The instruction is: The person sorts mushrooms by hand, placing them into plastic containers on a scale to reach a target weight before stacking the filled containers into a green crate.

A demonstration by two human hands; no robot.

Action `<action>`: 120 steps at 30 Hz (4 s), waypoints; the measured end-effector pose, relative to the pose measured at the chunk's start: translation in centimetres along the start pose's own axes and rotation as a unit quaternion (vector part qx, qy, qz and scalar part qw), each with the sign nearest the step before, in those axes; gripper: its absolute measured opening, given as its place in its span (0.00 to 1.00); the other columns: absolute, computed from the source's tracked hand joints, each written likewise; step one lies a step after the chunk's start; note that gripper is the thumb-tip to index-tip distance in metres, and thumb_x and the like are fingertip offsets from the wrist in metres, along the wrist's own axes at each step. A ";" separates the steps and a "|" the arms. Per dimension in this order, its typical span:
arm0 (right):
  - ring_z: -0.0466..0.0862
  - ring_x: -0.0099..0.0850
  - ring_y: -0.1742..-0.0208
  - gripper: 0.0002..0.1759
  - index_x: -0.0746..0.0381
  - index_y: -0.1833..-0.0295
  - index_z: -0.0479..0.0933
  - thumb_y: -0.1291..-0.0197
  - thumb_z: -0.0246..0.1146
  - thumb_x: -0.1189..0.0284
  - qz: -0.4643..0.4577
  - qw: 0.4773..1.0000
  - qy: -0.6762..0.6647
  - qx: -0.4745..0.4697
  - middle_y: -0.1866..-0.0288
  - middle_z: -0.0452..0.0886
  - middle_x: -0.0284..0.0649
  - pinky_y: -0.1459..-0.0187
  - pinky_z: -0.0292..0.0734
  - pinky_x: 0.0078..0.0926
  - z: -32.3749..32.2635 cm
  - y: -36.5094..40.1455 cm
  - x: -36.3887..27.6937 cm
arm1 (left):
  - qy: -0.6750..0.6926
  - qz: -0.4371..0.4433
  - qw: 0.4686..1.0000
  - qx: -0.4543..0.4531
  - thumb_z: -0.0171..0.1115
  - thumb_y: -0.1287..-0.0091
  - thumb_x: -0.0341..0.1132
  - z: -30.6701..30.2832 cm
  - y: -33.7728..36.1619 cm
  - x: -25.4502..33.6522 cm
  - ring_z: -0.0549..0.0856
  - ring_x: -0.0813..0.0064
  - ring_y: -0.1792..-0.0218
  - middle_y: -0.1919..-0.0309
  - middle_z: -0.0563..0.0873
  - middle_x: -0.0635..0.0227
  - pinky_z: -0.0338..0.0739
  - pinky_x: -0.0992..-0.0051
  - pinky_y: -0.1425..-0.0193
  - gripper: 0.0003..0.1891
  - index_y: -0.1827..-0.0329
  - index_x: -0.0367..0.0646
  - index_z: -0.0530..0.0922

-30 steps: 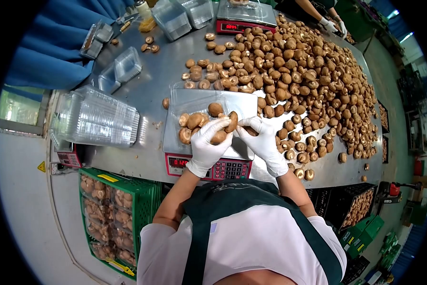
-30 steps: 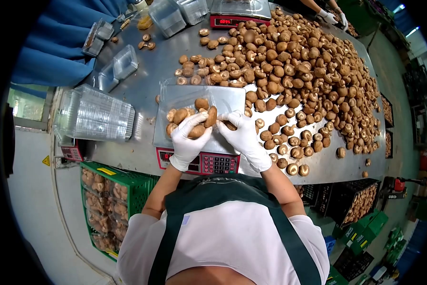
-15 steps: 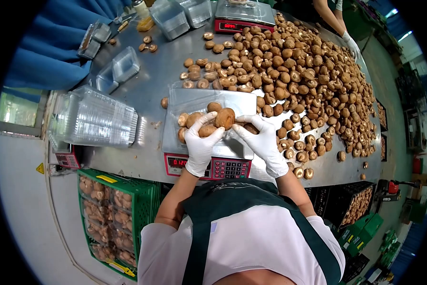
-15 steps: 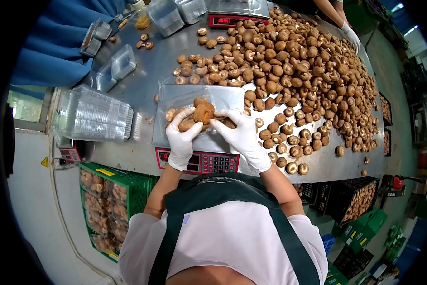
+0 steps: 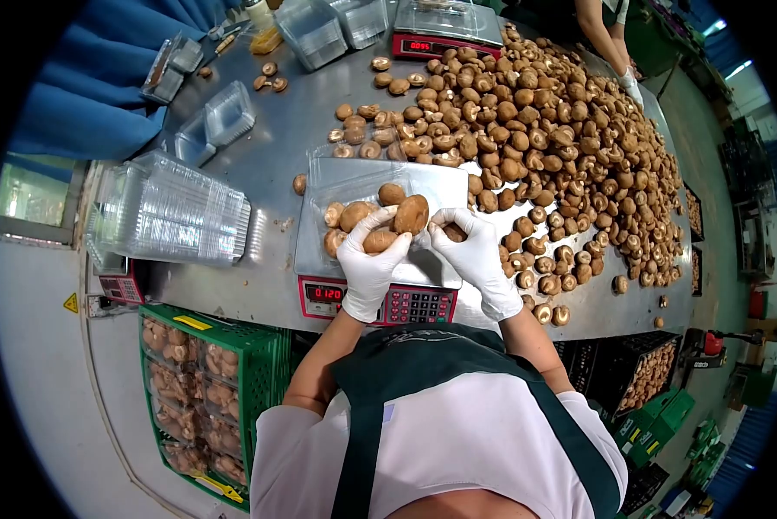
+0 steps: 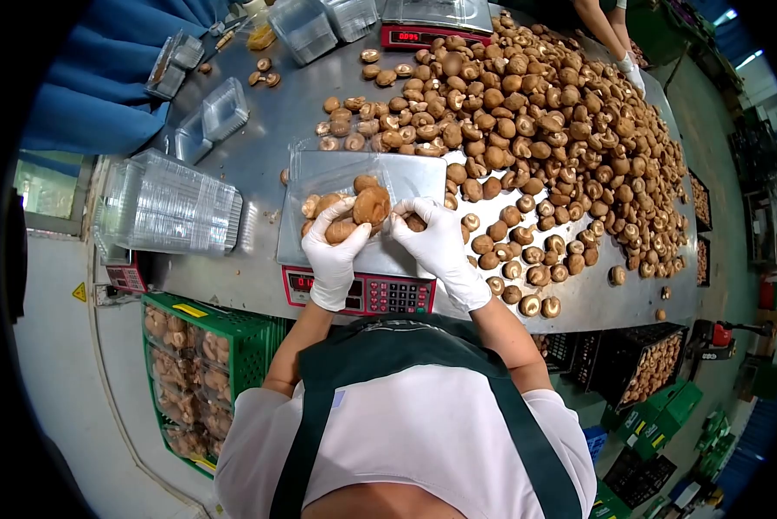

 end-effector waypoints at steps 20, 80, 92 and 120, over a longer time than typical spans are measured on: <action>0.80 0.32 0.68 0.09 0.59 0.66 0.79 0.57 0.69 0.74 -0.221 0.958 0.171 0.065 0.72 0.80 0.34 0.67 0.77 0.26 0.2 0.6 -2.7 | 0.062 -0.090 0.994 0.032 0.65 0.45 0.20 0.2 0.3 -0.9 0.81 0.78 0.56 0.56 0.81 0.64 0.78 0.81 0.53 0.16 0.53 0.34 0.77; 0.80 0.28 0.51 0.26 0.66 0.41 0.70 0.46 0.66 0.72 0.194 0.917 -0.323 -0.132 0.50 0.78 0.42 0.49 0.76 0.21 -2.0 -0.2 2.3 | -0.048 -0.046 0.980 -0.186 0.71 0.53 0.20 -3.0 -5.6 1.2 0.79 0.75 0.47 0.45 0.79 0.65 0.74 0.75 0.40 0.31 0.42 0.39 0.74; 0.69 0.41 0.34 0.31 0.62 0.38 0.69 0.50 0.67 0.72 -0.038 0.995 0.027 -0.089 0.37 0.71 0.51 0.34 0.63 0.32 0.9 -1.2 1.1 | -0.081 0.076 0.991 -0.072 0.71 0.52 0.20 -7.4 -3.8 1.9 0.77 0.70 0.43 0.43 0.77 0.60 0.72 0.71 0.37 0.33 0.40 0.35 0.70; 0.74 0.18 0.66 0.29 0.62 0.39 0.72 0.48 0.70 0.72 0.140 0.970 -0.152 -0.129 0.60 0.79 0.31 0.59 0.73 0.17 -0.5 -1.1 5.8 | -0.270 0.095 0.954 0.085 0.69 0.46 0.27 -10.2 -1.3 -1.7 0.80 0.66 0.48 0.47 0.79 0.56 0.74 0.70 0.43 0.26 0.43 0.35 0.72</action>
Point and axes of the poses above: each hand's wrist, its own y-axis away from the middle knuckle, its own z-axis out of the palm, x = y × z, the point moved 5 cm from there along -y, towards the middle knuckle
